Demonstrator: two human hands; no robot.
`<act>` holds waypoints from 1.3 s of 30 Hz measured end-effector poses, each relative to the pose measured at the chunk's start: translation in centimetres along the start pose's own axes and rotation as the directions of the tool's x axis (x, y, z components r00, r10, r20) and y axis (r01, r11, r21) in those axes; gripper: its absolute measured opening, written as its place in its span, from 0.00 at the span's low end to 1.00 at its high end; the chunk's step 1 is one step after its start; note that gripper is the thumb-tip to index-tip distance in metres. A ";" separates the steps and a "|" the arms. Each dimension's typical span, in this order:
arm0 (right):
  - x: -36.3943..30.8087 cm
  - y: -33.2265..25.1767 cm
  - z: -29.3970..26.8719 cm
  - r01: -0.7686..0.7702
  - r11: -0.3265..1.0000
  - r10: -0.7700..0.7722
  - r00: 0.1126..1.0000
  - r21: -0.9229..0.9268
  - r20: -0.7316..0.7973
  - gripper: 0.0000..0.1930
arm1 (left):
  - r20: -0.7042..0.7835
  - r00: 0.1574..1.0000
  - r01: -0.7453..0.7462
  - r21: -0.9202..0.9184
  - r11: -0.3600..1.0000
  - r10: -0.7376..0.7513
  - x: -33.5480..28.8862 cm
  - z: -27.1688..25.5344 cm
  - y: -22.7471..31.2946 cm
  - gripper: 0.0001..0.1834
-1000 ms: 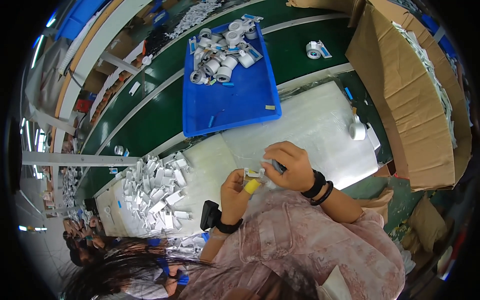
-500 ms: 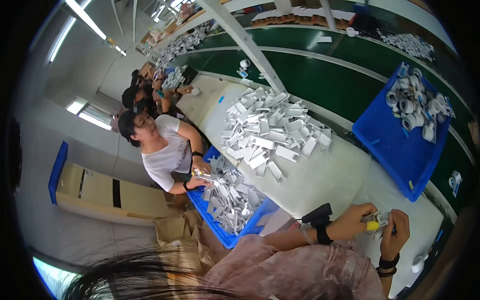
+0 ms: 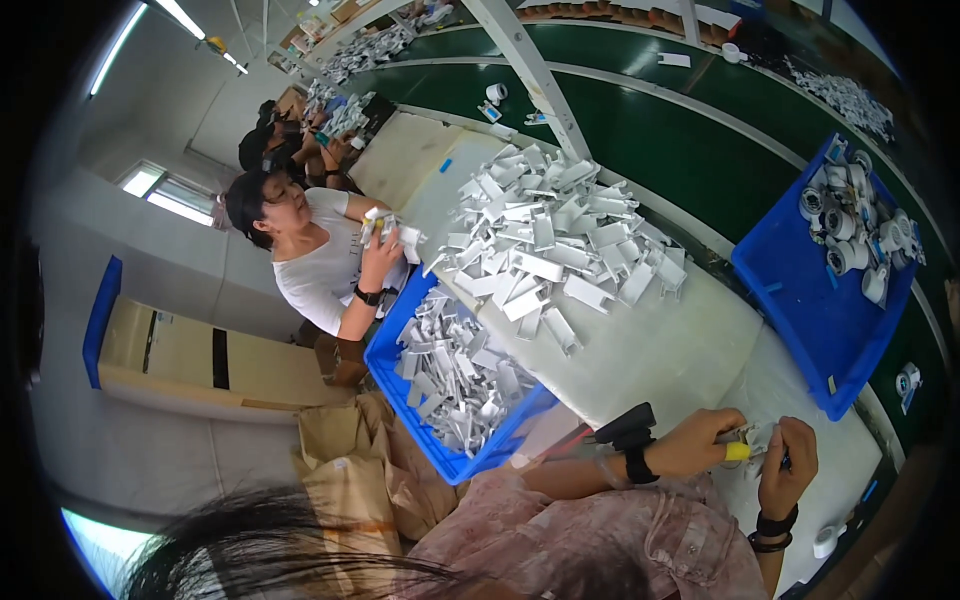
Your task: The person picks up a white plastic housing and a small electronic component, fits the component into the housing, and then retrieves a white circular part from a blue tray. They fit the circular part onto the assembly and place the completed unit back into the blue tray.
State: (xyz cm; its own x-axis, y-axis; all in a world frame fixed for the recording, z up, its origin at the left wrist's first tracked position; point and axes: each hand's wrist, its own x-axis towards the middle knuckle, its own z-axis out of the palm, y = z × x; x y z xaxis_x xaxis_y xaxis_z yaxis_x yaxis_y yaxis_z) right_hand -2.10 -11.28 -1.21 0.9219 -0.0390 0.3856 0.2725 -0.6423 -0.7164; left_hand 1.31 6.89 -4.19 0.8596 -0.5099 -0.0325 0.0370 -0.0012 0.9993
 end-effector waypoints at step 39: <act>-1.2 3.4 -2.5 -0.238 0.970 0.237 0.971 -0.041 -0.028 0.11 | 0.106 0.939 0.342 -0.202 0.918 -0.327 4.4 -2.9 2.0 0.13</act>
State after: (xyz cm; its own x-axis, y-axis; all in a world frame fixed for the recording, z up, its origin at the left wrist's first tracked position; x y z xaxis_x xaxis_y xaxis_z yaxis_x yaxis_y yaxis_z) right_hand -3.00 -15.35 -2.65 0.9521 -0.2117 0.2208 0.0336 -0.6451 -0.7633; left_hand 6.63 7.13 -2.42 0.7410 -0.5700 -0.3549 0.4312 -0.0013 0.9023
